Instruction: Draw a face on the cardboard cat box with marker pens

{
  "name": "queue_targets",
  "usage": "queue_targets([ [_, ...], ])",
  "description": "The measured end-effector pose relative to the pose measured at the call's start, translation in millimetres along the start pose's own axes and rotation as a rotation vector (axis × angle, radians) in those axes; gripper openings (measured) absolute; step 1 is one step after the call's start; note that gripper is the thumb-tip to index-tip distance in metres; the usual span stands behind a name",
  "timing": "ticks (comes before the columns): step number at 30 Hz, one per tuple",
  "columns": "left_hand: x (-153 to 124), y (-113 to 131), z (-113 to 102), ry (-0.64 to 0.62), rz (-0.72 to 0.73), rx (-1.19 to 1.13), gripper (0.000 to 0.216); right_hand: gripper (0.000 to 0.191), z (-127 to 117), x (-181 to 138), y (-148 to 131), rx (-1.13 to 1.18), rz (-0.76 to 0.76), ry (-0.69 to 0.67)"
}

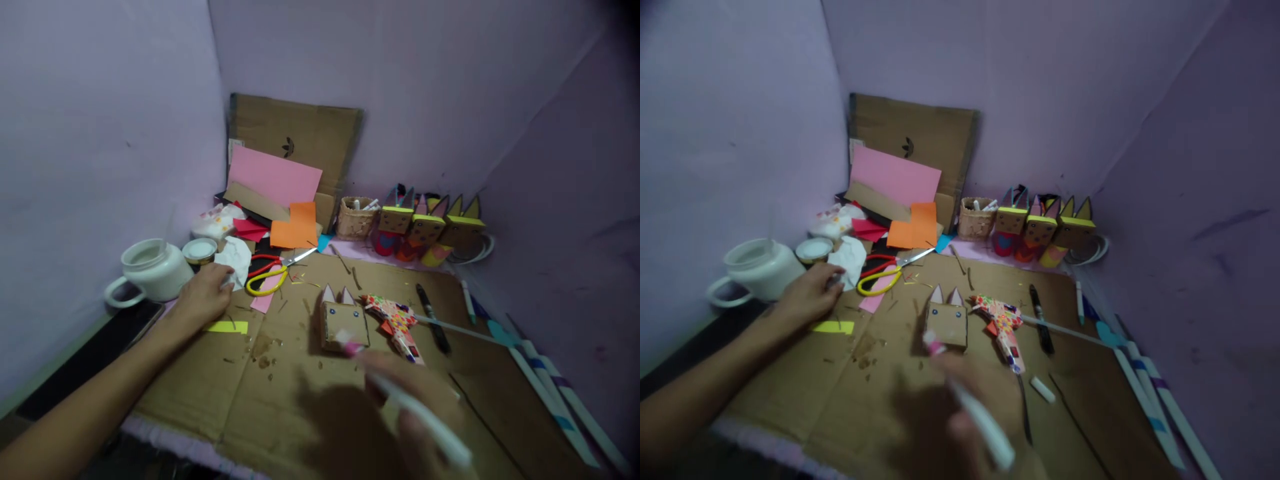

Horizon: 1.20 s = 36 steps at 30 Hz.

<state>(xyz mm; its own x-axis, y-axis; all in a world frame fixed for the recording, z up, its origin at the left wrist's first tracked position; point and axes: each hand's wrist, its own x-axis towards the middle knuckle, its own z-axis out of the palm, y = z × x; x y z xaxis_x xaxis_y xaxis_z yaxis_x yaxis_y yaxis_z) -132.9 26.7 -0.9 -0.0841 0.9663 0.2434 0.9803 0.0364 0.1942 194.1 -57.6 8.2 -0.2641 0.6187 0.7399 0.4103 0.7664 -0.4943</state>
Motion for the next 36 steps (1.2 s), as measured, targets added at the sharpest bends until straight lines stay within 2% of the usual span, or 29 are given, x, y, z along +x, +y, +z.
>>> queue_targets([
  [1,0,-1,2,0.021,-0.007,-0.012,0.033,0.047,10,0,-9,-0.025,-0.111,-0.059],
  [2,0,0,4,0.047,-0.013,-0.024,0.033,0.042,22,-1,-16,-0.058,-0.155,-0.123],
  [3,0,1,6,0.075,-0.016,-0.035,0.033,0.03,33,-1,-22,-0.057,-0.156,-0.129],
  [6,0,2,10,0.129,-0.002,-0.069,0.032,0.009,60,-1,-29,0.007,0.008,-0.164],
  [8,-1,0,12,0.135,0.012,-0.088,0.031,0.011,69,0,-27,0.023,0.046,-0.303],
  [11,-3,-4,15,0.12,0.019,-0.104,0.028,0.018,74,0,-22,-0.045,0.022,-0.516],
  [13,-3,-6,17,0.106,0.016,-0.112,0.027,0.018,76,-2,-20,-0.086,0.015,-0.565],
  [19,-2,-2,16,0.082,-0.021,-0.108,0.027,0.02,75,-9,-18,-0.061,0.019,-0.546],
  [30,-1,1,18,0.061,-0.016,-0.058,0.033,0.022,71,-4,-18,0.111,0.081,-0.374],
  [36,1,2,18,0.056,-0.027,-0.035,0.03,0.018,72,-11,-15,0.024,0.163,-0.283],
])
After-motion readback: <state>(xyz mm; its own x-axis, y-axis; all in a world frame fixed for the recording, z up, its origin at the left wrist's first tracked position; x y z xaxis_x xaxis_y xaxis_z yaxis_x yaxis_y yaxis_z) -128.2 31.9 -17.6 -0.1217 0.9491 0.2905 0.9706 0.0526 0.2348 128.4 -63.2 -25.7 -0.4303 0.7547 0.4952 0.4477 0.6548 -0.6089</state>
